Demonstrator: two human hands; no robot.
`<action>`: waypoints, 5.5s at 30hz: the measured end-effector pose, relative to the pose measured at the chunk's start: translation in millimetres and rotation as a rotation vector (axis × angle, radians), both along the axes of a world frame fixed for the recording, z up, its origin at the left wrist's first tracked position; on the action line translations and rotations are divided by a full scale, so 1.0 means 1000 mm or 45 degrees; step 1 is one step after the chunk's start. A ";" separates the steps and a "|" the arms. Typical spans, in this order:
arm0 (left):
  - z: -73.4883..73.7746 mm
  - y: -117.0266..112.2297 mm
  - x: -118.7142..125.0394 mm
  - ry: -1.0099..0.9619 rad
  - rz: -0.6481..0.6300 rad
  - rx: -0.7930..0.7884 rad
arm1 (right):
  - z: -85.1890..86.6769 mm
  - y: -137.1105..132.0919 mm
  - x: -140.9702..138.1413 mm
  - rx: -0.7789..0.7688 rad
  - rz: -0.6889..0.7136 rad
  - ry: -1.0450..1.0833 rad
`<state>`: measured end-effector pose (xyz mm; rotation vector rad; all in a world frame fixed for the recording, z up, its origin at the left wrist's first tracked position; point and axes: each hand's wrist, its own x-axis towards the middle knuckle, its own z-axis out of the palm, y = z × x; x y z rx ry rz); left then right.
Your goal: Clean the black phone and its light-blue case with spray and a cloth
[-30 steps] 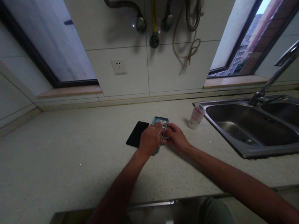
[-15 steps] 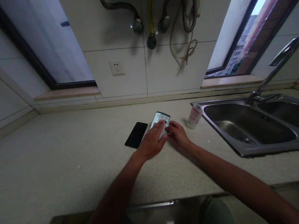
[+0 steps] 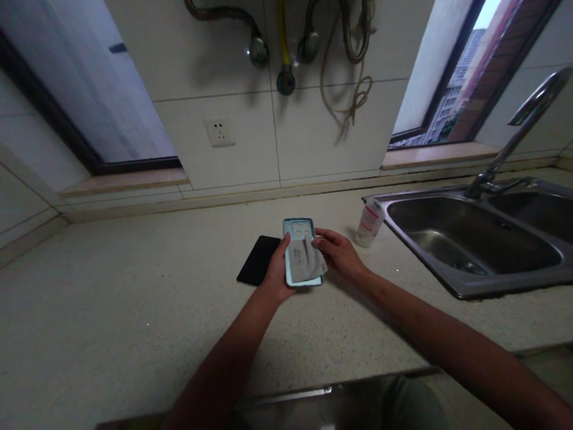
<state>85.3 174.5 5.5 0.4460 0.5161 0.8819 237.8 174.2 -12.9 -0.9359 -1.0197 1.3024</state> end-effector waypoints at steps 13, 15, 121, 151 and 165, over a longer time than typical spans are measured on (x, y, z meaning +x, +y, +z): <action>-0.008 -0.003 0.006 -0.151 0.153 -0.201 | 0.019 -0.018 0.015 1.159 0.176 -1.400; -0.010 -0.004 0.008 -0.106 0.157 -0.198 | 0.018 -0.018 0.014 1.203 0.370 -1.532; -0.020 -0.010 0.023 0.052 -0.148 -0.079 | 0.012 -0.006 0.005 0.876 -0.366 -1.258; -0.023 0.007 0.010 -0.029 0.074 -0.059 | 0.017 -0.015 0.008 0.924 -0.053 -1.805; -0.025 0.009 0.006 -0.008 0.026 -0.080 | 0.033 -0.038 -0.001 0.940 0.709 -1.580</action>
